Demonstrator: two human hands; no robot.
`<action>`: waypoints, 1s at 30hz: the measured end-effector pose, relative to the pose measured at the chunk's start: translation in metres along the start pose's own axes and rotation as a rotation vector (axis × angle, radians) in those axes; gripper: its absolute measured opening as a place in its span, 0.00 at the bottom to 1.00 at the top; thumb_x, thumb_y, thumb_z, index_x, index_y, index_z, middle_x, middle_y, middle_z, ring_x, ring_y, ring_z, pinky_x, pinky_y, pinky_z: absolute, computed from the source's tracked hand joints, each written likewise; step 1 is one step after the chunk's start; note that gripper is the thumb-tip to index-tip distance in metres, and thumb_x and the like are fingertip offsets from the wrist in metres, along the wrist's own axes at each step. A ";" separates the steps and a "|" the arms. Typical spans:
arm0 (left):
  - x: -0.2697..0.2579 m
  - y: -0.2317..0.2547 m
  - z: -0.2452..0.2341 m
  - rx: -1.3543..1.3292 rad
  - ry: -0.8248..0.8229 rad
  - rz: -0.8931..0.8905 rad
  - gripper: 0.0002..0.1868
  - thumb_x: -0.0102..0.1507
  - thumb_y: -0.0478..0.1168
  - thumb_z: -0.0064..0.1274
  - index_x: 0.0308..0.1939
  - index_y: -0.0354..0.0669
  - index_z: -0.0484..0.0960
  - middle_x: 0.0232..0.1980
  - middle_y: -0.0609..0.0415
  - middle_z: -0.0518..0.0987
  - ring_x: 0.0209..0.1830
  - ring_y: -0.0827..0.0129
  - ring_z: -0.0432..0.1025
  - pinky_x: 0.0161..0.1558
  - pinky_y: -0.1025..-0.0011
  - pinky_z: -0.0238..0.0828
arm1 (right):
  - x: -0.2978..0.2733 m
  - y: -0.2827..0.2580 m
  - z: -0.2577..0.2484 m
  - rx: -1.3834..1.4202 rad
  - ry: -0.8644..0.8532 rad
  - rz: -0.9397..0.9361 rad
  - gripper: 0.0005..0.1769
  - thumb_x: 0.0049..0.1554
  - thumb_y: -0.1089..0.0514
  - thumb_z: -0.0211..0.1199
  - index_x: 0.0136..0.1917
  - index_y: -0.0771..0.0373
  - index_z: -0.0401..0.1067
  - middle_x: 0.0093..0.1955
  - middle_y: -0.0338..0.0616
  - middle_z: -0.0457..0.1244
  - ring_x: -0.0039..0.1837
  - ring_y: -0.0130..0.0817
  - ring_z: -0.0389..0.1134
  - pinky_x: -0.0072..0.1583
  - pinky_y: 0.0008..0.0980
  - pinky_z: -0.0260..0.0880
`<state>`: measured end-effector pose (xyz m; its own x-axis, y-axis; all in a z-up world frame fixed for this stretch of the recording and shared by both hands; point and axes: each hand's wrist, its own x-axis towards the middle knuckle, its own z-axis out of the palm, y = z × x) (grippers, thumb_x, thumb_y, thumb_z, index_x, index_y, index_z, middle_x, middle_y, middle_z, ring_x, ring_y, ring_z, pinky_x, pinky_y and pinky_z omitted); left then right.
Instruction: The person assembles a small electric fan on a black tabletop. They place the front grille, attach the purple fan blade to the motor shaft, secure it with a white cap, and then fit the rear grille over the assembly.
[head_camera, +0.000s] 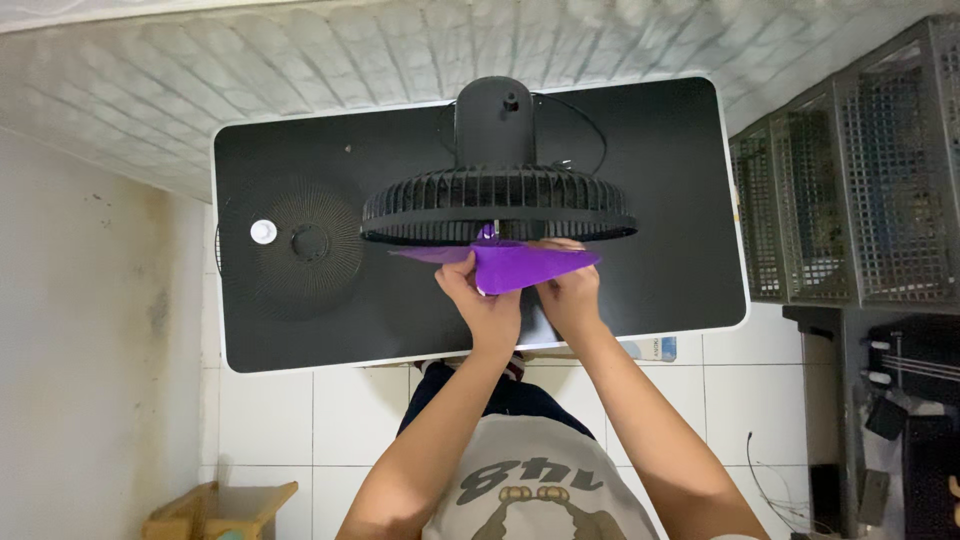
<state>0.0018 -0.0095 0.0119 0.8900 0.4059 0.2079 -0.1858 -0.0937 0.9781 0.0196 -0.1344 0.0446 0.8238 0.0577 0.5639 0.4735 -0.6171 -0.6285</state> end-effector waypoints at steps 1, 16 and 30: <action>-0.001 -0.001 0.000 -0.071 0.000 -0.005 0.34 0.56 0.26 0.66 0.59 0.37 0.61 0.56 0.50 0.56 0.56 0.67 0.62 0.60 0.68 0.62 | -0.005 0.001 -0.005 0.005 0.004 -0.028 0.18 0.45 0.71 0.69 0.50 0.65 0.77 0.53 0.52 0.70 0.59 0.52 0.71 0.61 0.44 0.70; 0.012 0.047 0.004 -0.646 0.091 -0.689 0.18 0.61 0.37 0.59 0.50 0.46 0.67 0.48 0.55 0.78 0.52 0.66 0.75 0.62 0.62 0.74 | 0.093 -0.033 -0.120 -0.038 0.080 -0.036 0.20 0.57 0.56 0.64 0.63 0.60 0.74 0.64 0.52 0.61 0.68 0.50 0.62 0.69 0.41 0.63; 0.037 0.029 -0.002 -0.799 0.198 -0.827 0.16 0.59 0.35 0.62 0.44 0.44 0.69 0.47 0.50 0.80 0.48 0.62 0.77 0.55 0.61 0.80 | 0.172 -0.075 -0.091 0.216 -0.615 -0.064 0.33 0.50 0.57 0.72 0.69 0.55 0.71 0.58 0.48 0.70 0.57 0.43 0.74 0.58 0.35 0.73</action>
<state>0.0281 0.0048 0.0485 0.7950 0.2161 -0.5668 0.1487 0.8365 0.5275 0.0970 -0.1495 0.2376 0.7897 0.5669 0.2345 0.5265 -0.4300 -0.7334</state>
